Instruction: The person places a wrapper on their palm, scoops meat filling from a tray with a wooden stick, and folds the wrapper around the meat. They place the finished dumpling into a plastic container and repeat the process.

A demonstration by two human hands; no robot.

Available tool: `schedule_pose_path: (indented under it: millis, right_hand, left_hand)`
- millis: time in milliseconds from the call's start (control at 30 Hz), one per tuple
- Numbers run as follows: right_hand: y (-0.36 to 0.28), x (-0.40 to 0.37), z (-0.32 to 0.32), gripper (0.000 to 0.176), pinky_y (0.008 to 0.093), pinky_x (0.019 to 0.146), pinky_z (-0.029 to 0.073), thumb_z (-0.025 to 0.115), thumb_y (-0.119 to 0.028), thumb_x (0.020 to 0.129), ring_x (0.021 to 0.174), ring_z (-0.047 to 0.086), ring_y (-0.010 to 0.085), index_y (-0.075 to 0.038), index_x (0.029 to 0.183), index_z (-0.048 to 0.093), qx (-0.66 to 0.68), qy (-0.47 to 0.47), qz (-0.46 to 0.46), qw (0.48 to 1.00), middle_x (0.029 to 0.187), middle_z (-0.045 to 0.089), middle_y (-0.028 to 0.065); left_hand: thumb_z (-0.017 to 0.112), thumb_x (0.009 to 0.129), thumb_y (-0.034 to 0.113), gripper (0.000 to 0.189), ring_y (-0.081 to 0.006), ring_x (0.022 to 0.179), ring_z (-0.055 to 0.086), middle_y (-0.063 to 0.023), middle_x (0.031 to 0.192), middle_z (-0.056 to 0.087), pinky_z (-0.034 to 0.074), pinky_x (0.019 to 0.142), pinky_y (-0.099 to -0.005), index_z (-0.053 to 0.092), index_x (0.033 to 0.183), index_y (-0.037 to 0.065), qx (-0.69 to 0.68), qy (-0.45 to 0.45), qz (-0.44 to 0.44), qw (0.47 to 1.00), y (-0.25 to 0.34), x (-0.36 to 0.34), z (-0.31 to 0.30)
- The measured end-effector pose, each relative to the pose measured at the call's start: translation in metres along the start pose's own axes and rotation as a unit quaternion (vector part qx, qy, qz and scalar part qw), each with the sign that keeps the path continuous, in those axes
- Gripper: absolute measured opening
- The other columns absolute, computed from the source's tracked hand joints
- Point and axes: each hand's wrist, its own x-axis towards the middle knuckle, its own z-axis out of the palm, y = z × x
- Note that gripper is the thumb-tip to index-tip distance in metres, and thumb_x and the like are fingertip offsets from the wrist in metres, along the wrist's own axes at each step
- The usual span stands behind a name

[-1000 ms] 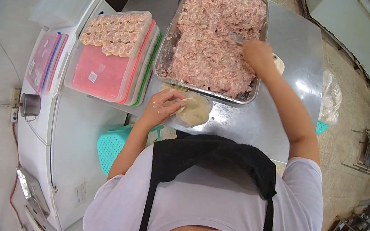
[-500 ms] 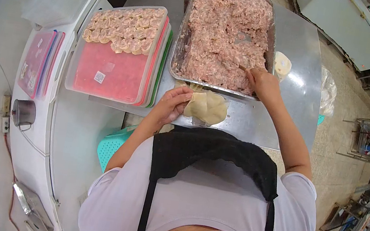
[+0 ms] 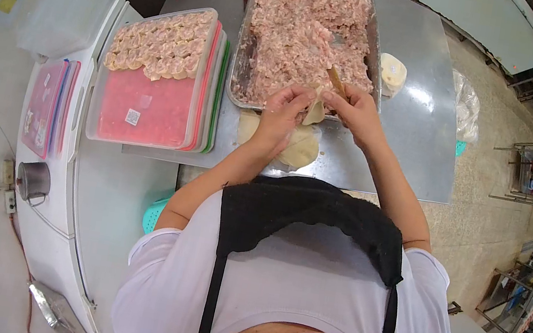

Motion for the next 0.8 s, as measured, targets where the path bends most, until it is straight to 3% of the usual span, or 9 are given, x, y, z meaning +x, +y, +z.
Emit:
schedule_pose_path:
  millis: [67,133,200,233,333,400,500,567,800]
  right_hand:
    - [-0.003,-0.004,-0.009,0.03,0.0223,0.058,0.039,0.07,-0.029,0.082,0.067,0.05,0.0049,0.001,0.088,0.066,-0.021,-0.031,0.049,0.998,0.074,0.06,-0.0018]
    - [-0.006,-0.01,-0.017,0.028,0.0225,0.058,0.04,0.07,-0.027,0.082,0.067,0.051,0.0051,0.0,0.086,0.066,-0.024,-0.038,0.064,0.997,0.073,0.06,-0.0017]
    - [-0.01,-0.015,-0.023,0.025,0.0228,0.058,0.04,0.069,-0.025,0.082,0.066,0.051,0.0053,0.0,0.084,0.065,-0.027,-0.049,0.08,0.995,0.073,0.06,-0.0016]
    - [-0.011,-0.018,-0.025,0.022,0.0229,0.057,0.04,0.068,-0.023,0.081,0.064,0.05,0.0053,0.0,0.081,0.065,-0.013,-0.047,0.065,0.997,0.071,0.058,-0.0025]
    - [-0.013,-0.023,-0.033,0.021,0.0237,0.056,0.039,0.067,-0.021,0.08,0.062,0.049,0.0055,-0.001,0.076,0.062,0.005,-0.038,0.043,0.998,0.067,0.055,-0.0036]
    - [-0.001,-0.018,-0.046,0.022,0.0245,0.055,0.038,0.067,-0.022,0.08,0.061,0.048,0.0056,-0.002,0.074,0.061,0.009,-0.031,0.036,0.999,0.065,0.053,-0.0039]
    - [0.038,-0.001,-0.073,0.027,0.0262,0.055,0.039,0.067,-0.026,0.079,0.062,0.048,0.0061,-0.001,0.074,0.06,-0.086,-0.039,0.052,0.994,0.064,0.052,-0.0025]
    - [0.042,0.004,-0.079,0.02,0.023,0.06,0.041,0.065,-0.02,0.083,0.065,0.05,0.006,-0.001,0.087,0.064,-0.165,-0.054,0.021,0.985,0.072,0.058,-0.0028]
    - [0.026,0.006,-0.08,0.028,0.0267,0.055,0.039,0.069,-0.028,0.079,0.061,0.049,0.0073,-0.001,0.077,0.063,-0.166,-0.034,0.03,0.985,0.064,0.056,-0.0006]
  left_hand:
    - [0.061,0.091,0.011,0.006,-0.007,0.077,0.058,-0.0009,0.087,0.062,0.047,0.067,-0.0217,0.062,0.092,0.005,0.003,0.007,-0.006,1.0,-0.006,-0.001,0.008]
    - [0.061,0.091,0.011,0.006,-0.0059,0.077,0.057,-0.0004,0.087,0.062,0.045,0.066,-0.0208,0.062,0.09,0.005,0.006,0.014,-0.013,1.0,-0.014,-0.001,0.011]
    - [0.058,0.092,0.012,0.012,-0.0142,0.092,0.061,-0.0056,0.095,0.063,0.051,0.082,-0.0298,0.06,0.101,0.004,0.036,-0.001,-0.037,0.999,-0.02,-0.001,0.01]
    - [0.058,0.092,0.012,0.012,-0.0142,0.092,0.061,-0.0056,0.095,0.063,0.051,0.082,-0.0298,0.06,0.101,0.004,0.037,0.001,-0.037,0.999,-0.021,-0.003,0.013]
    - [0.056,0.093,0.014,0.014,-0.0149,0.092,0.06,-0.0051,0.1,0.063,0.05,0.078,-0.031,0.058,0.104,0.006,-0.051,0.032,-0.016,0.998,-0.018,-0.005,0.019]
    - [0.052,0.094,0.015,0.019,-0.0212,0.1,0.061,-0.0087,0.107,0.062,0.051,0.087,-0.0389,0.054,0.11,0.006,-0.113,-0.001,0.046,0.992,-0.006,-0.005,0.011]
    - [0.05,0.095,0.015,0.02,-0.0238,0.106,0.059,-0.0115,0.11,0.061,0.05,0.091,-0.0419,0.053,0.112,0.005,-0.182,0.054,0.046,0.981,0.011,-0.006,-0.004]
    - [0.05,0.095,0.016,0.022,-0.0248,0.109,0.057,-0.0124,0.112,0.061,0.048,0.093,-0.0436,0.052,0.113,0.004,-0.194,0.047,0.061,0.978,0.02,-0.005,-0.01]
    - [0.05,0.096,0.02,0.031,-0.0278,0.118,0.052,-0.0155,0.12,0.056,0.041,0.103,-0.0468,0.049,0.118,-0.001,-0.168,0.093,0.113,0.975,0.059,-0.009,-0.004]
